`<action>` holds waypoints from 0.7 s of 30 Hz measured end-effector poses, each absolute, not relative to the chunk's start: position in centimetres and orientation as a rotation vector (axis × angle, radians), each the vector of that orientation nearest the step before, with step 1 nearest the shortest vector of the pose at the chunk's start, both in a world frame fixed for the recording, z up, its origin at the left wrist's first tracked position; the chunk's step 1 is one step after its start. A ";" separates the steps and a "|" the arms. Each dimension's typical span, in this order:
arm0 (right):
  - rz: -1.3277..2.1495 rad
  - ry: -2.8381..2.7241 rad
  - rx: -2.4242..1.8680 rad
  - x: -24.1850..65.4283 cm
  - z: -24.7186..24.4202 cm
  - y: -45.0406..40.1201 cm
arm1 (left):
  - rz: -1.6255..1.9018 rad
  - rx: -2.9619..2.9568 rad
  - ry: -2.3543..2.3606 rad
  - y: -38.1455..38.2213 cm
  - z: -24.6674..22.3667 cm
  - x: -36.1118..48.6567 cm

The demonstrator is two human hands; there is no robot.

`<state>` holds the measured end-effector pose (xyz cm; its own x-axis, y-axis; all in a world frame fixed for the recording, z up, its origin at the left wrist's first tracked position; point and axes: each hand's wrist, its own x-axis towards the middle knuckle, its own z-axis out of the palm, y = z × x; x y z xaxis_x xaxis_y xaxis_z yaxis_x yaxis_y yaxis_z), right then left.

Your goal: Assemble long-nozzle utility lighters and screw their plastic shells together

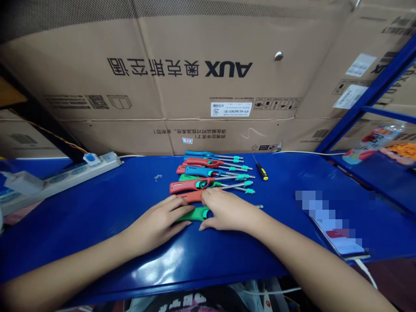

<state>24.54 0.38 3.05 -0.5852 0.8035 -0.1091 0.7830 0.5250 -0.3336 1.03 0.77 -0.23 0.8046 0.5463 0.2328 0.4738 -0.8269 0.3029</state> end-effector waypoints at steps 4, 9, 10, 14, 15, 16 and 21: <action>0.383 -2.693 -1.399 24.3 2.2 -0.7 | 0.493 2.707 0.780 1.0 -0.8 1.1; 0.276 -2.704 -1.300 24.3 1.4 -1.1 | 0.565 2.685 0.778 1.0 -1.5 1.3; 0.289 -2.701 -1.291 24.3 1.4 -1.0 | 0.562 2.684 0.779 1.0 -1.5 1.3; 0.474 -2.644 -1.267 25.0 1.8 -0.3 | 0.544 2.677 0.789 0.9 -1.6 1.3; 0.542 -2.605 -1.254 25.3 2.0 -0.1 | 0.548 2.672 0.795 0.9 -1.6 1.3; 0.613 -2.562 -1.238 25.8 2.1 0.3 | 0.557 2.667 0.803 1.0 -1.5 1.3; 0.997 -2.320 -1.149 28.2 2.6 2.1 | 0.621 2.638 0.830 1.6 -1.5 1.0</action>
<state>28.22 2.06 2.59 -0.6017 0.7986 0.0129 0.5405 0.4189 -0.7296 1.03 1.62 -1.50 0.7390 0.5983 0.3098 0.4659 -0.7859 0.4064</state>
